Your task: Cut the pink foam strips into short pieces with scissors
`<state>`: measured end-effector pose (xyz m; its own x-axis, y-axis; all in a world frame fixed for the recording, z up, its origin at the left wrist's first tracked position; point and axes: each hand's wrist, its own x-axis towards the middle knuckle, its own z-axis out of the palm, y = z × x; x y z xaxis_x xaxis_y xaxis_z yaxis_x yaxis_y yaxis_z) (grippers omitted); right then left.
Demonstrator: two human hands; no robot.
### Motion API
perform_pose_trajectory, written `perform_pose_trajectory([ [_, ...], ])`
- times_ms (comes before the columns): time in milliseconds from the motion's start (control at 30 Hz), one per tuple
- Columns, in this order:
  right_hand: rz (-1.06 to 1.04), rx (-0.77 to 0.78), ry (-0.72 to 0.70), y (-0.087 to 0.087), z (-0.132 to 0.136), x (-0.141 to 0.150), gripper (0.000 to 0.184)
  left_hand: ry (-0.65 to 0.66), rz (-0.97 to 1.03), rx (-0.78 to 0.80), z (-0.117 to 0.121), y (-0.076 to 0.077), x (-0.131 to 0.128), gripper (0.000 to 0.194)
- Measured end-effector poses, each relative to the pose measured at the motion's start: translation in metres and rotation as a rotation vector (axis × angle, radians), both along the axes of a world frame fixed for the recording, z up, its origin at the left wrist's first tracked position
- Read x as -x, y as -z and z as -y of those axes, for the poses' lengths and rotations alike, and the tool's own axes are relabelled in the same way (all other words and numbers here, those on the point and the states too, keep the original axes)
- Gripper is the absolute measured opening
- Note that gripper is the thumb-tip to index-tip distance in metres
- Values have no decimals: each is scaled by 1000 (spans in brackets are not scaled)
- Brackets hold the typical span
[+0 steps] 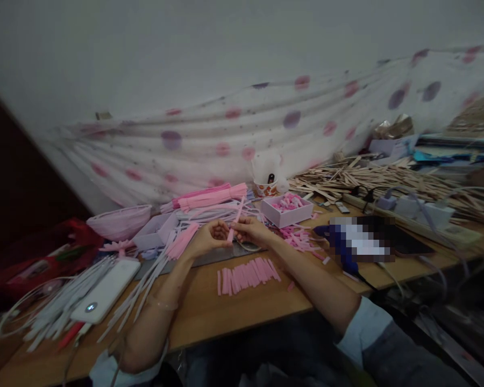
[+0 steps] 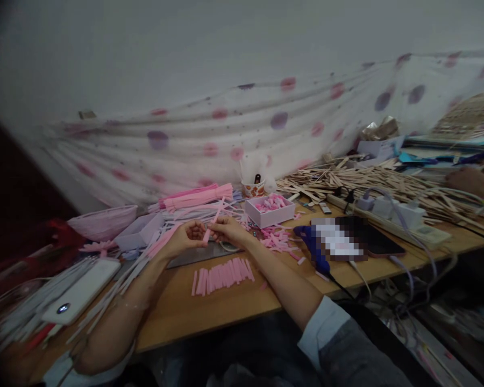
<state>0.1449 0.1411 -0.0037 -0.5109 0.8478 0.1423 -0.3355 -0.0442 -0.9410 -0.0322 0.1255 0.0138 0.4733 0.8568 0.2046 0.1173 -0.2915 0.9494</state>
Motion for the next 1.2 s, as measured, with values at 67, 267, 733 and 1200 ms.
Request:
perform_pose_trajectory([
  [67, 2, -6, 24, 1, -2, 0, 34, 7, -2, -2, 0, -1, 1, 46],
  [267, -36, -50, 101, 1, -4, -1, 36, 19, -25, 16, -3, -4, 7, 37],
  [733, 147, -252, 44, -3, 2, -1, 33, 12, -152, 96, 2, -1, -1, 31],
  [1200, 257, -366, 115, 4, -3, 1, 37, 61, -242, -98, -6, 1, 6, 30],
])
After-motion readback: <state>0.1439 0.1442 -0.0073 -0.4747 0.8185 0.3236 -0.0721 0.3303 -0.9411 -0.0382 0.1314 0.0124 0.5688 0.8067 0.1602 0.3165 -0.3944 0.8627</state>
